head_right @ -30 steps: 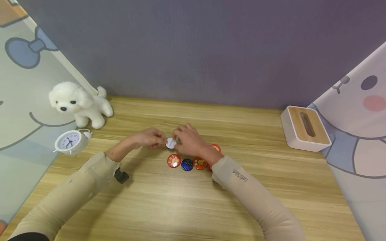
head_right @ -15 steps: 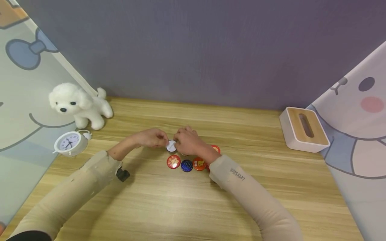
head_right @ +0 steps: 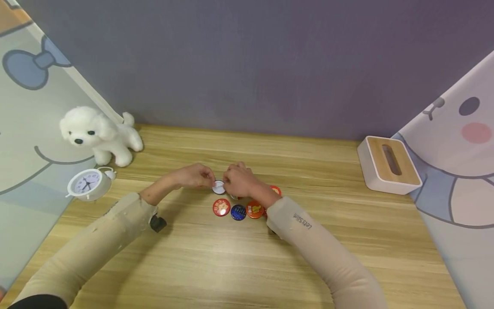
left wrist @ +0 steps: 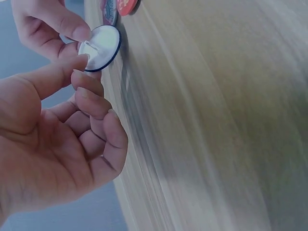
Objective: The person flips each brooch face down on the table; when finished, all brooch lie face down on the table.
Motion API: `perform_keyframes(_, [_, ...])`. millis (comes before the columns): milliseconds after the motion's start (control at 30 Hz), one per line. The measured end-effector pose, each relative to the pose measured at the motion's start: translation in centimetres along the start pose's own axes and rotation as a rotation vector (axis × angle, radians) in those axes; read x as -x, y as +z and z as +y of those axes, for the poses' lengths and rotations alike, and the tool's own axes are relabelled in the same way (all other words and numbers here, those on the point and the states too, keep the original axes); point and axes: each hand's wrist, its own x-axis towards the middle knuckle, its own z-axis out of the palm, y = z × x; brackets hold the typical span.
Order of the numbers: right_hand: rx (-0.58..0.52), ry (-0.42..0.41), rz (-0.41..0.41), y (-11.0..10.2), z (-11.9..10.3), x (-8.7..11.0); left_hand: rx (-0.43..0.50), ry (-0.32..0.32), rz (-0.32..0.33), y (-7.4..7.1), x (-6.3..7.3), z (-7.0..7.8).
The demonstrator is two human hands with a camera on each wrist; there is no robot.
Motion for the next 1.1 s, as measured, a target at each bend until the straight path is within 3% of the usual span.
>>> perform_keyframes(433, [-0.035,0.014,-0.020,-0.30,0.29,0.10,-0.038,-0.055,-0.042,0.26,-0.45,0.33])
perform_keyframes(600, [0.008,0.027,-0.027,0.26,0.24,-0.12,-0.085,-0.051,-0.044,0.35,-0.39,0.21])
perform_keyframes(1100, [0.101,0.061,-0.023,0.55,-0.05,-0.25,-0.108,-0.048,-0.024,0.66,-0.65,0.25])
